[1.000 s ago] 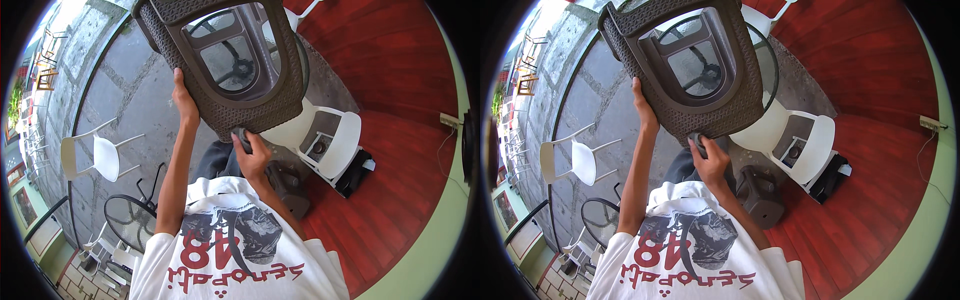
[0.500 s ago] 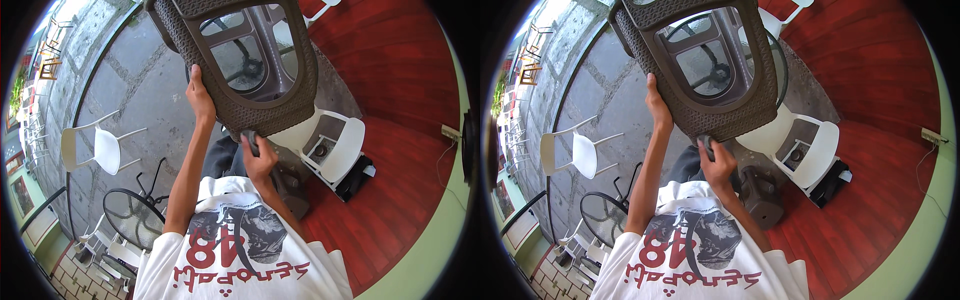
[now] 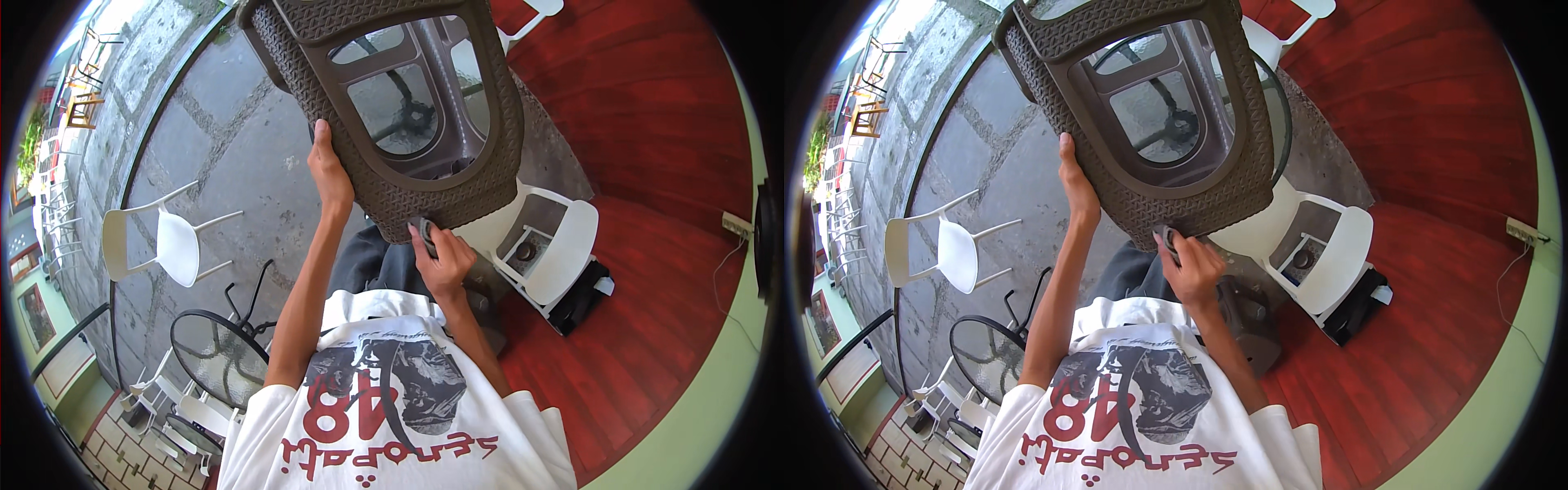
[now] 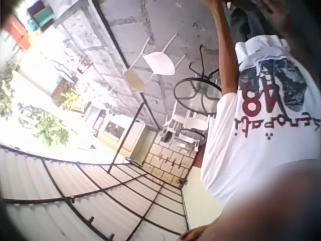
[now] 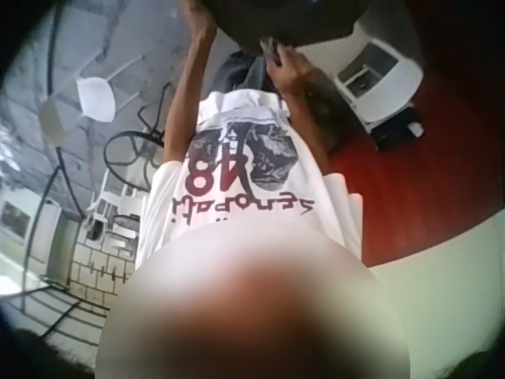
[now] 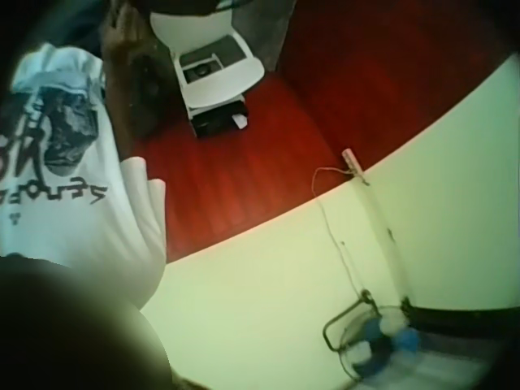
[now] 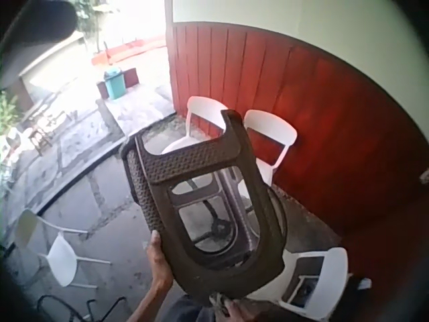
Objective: Repairing a plastic chair by attaching or adjusting leg caps.
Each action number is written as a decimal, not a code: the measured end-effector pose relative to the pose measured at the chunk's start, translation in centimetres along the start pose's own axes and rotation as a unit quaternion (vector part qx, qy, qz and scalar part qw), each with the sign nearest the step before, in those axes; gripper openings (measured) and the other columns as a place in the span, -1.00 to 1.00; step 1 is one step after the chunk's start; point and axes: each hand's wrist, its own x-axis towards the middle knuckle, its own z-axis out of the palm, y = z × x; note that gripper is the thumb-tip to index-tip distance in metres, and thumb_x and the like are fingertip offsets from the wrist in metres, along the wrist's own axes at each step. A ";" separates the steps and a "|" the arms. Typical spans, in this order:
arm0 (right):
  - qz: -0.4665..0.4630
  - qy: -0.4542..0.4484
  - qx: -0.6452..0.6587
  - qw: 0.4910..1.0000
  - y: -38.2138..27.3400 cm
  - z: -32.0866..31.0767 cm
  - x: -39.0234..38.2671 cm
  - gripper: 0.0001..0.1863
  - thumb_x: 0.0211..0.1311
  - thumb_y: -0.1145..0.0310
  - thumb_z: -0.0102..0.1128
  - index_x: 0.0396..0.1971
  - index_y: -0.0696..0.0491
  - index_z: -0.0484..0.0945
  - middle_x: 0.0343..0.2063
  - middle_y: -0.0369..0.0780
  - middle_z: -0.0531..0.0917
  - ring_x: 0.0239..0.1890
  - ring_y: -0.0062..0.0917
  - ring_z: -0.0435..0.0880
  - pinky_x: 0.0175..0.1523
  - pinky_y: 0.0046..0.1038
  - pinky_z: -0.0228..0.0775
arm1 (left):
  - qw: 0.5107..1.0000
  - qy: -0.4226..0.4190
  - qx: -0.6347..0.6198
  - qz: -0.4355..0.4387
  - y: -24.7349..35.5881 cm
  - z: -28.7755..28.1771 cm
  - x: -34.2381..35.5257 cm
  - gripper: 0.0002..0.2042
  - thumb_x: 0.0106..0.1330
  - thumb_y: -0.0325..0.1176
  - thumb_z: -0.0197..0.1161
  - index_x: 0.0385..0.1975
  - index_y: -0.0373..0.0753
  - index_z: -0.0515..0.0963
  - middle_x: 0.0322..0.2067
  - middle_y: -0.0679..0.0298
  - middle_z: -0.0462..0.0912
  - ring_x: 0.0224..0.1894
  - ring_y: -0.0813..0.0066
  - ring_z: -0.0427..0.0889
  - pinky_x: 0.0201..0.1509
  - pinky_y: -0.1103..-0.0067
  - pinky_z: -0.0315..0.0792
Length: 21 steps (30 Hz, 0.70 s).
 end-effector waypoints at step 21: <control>0.165 0.104 0.063 0.979 2.9 -1.7 5.0 -0.74 0.29 0.31 0.47 -0.23 0.21 0.71 -0.56 -0.12 0.66 -0.56 -0.52 0.58 -0.38 -0.40 0.44 | 0.999 -0.032 0.006 0.009 -0.4 -0.3 0.5 -0.30 0.54 0.25 -0.11 0.00 -0.41 0.59 -0.17 0.19 0.70 -0.17 0.46 0.64 0.02 0.50 0.50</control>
